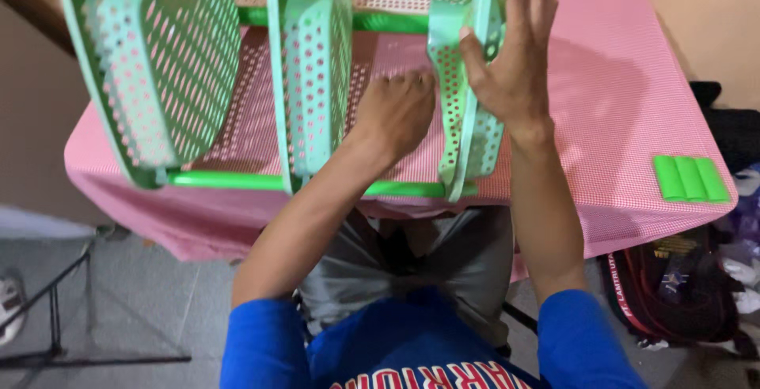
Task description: The person disassembles a green plastic corner shelf unit on a table. They remove several green plastic end caps from the frame rods and detach one triangular shelf basket, placing the parts on the table.
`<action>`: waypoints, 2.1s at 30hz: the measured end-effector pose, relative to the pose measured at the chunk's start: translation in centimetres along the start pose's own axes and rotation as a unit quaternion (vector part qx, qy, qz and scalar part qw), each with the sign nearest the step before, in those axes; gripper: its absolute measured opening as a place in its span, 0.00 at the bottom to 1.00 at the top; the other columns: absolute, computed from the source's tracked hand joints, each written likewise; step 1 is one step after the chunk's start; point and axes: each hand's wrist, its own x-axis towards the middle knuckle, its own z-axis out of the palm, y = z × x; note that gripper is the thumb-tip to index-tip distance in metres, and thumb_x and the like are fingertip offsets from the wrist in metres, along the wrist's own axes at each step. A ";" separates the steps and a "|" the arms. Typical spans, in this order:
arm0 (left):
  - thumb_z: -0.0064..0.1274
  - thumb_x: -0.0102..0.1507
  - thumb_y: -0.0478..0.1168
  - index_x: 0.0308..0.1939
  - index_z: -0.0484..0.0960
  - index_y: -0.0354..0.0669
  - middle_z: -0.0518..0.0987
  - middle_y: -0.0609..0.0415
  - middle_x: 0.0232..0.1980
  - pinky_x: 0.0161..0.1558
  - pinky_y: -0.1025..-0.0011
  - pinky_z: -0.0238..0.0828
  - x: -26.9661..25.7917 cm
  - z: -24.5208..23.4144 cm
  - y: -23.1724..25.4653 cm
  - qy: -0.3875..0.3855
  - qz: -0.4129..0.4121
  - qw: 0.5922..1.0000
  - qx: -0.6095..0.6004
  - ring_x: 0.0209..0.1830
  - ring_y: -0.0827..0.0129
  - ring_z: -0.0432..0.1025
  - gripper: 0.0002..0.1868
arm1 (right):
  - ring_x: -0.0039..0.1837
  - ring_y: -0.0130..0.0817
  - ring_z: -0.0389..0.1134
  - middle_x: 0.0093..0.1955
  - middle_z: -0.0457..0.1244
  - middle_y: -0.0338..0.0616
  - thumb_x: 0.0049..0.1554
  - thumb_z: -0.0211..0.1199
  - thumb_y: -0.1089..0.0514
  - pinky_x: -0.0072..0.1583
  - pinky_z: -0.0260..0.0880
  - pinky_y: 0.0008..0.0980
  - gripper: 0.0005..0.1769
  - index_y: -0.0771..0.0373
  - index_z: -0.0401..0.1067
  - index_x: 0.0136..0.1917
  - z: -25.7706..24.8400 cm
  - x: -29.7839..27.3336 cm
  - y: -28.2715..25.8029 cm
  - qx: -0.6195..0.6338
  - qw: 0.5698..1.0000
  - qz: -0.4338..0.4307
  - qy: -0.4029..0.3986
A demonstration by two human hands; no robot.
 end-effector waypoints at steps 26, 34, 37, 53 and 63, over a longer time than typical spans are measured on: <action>0.49 0.66 0.45 0.73 0.64 0.46 0.62 0.46 0.77 0.80 0.52 0.44 15.4 25.6 -10.4 0.042 -0.045 0.984 -0.166 0.81 0.49 0.53 0.31 | 0.88 0.55 0.42 0.88 0.39 0.57 0.57 0.62 0.67 0.84 0.50 0.47 0.48 0.65 0.44 0.85 -0.2 -0.4 -4.5 -0.023 0.996 0.081 -0.033; 0.56 0.63 0.55 0.67 0.69 0.42 0.68 0.38 0.69 0.73 0.47 0.49 14.7 22.9 -10.9 0.084 0.004 0.979 -0.184 0.73 0.44 0.58 0.33 | 0.88 0.57 0.43 0.88 0.41 0.58 0.58 0.61 0.67 0.85 0.50 0.47 0.46 0.66 0.46 0.85 0.1 0.1 -4.8 -0.044 0.995 0.083 -0.030; 0.60 0.60 0.58 0.65 0.73 0.44 0.74 0.40 0.61 0.66 0.45 0.56 13.9 20.1 -10.0 0.090 -0.005 0.963 -0.255 0.65 0.43 0.65 0.34 | 0.88 0.58 0.43 0.87 0.42 0.60 0.59 0.62 0.66 0.85 0.49 0.48 0.46 0.69 0.44 0.85 0.2 0.1 -4.6 -0.067 0.994 0.084 -0.023; 0.62 0.60 0.47 0.47 0.83 0.43 0.81 0.41 0.47 0.53 0.48 0.71 14.8 19.0 -9.2 0.114 -0.041 0.953 -0.278 0.50 0.45 0.75 0.17 | 0.86 0.56 0.49 0.86 0.45 0.59 0.58 0.66 0.65 0.83 0.56 0.46 0.46 0.68 0.49 0.84 -1.3 -0.8 -3.4 -0.108 0.989 0.100 -0.006; 0.53 0.62 0.54 0.62 0.74 0.40 0.74 0.40 0.64 0.66 0.44 0.55 19.9 19.3 -4.2 0.026 -0.047 0.988 -0.144 0.66 0.47 0.67 0.29 | 0.88 0.56 0.49 0.88 0.45 0.58 0.60 0.66 0.66 0.85 0.56 0.45 0.46 0.66 0.49 0.86 -3.7 -2.5 -2.5 -0.104 0.990 0.093 0.012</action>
